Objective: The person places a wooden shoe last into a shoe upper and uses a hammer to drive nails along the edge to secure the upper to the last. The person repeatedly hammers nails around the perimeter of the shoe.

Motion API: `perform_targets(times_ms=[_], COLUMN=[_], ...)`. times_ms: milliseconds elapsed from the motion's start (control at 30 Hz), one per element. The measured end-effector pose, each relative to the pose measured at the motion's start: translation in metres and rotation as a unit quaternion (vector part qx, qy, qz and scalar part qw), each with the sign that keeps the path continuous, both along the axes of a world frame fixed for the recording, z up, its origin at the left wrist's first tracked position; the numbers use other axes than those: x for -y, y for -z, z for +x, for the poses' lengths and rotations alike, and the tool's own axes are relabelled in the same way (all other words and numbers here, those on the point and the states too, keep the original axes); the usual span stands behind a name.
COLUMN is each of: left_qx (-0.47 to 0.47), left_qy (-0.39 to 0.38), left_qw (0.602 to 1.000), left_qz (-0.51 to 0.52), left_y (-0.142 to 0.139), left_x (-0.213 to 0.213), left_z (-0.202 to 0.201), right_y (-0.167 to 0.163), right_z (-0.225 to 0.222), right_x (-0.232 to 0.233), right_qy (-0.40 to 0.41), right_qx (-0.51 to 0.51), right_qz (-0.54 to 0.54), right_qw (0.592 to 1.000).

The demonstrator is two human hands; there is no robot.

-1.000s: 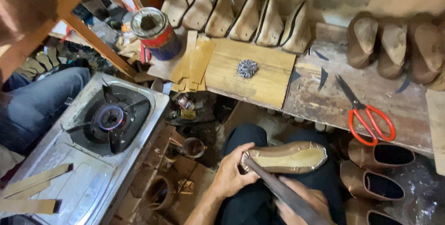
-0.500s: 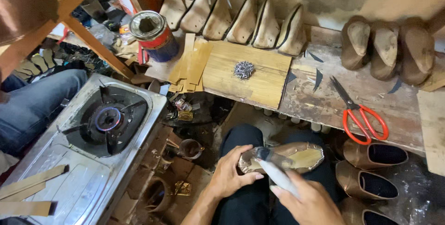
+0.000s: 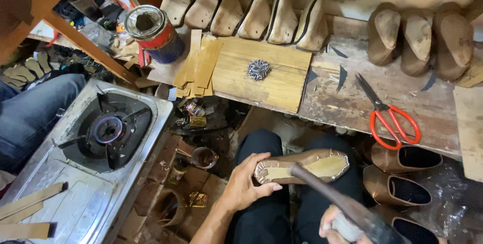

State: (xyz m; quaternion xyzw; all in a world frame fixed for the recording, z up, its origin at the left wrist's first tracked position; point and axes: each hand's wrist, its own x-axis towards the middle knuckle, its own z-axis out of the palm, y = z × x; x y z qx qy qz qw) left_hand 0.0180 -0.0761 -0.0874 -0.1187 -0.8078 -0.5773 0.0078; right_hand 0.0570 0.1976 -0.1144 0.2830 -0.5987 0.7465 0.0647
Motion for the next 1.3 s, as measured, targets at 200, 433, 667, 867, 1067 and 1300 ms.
perform_targets(times_ms=[200, 433, 667, 867, 1067, 1300], left_qx=[0.059, -0.091, -0.102, -0.149, -0.138, -0.139], left_qy=[0.104, 0.105, 0.082, 0.075, 0.074, 0.066], left_qw=[0.964, 0.849, 0.863, 0.844, 0.840, 0.857], left_qz=[-0.239, -0.509, -0.487, -0.510, -0.519, -0.491], left_y=[-0.047, -0.052, -0.040, -0.033, -0.037, -0.040], left_x=[0.007, -0.074, -0.084, -0.089, -0.091, -0.086], left_z=[-0.018, -0.030, -0.025, -0.016, -0.017, -0.022], right_y=[0.020, -0.081, -0.024, -0.080, -0.076, -0.041], right_z=[0.005, -0.017, 0.013, 0.023, -0.001, 0.026], right_x=[-0.040, -0.119, -0.050, -0.135, -0.092, -0.125], right_qy=[0.175, -0.144, 0.360, 0.033, 0.050, 0.272], right_qx=[0.200, -0.053, -0.158, 0.122, 0.189, 0.028], right_qz=[0.647, 0.093, 0.533, 0.177, 0.255, 0.191], right_qw=[0.715, 0.984, 0.749, 0.976, 0.947, 0.943])
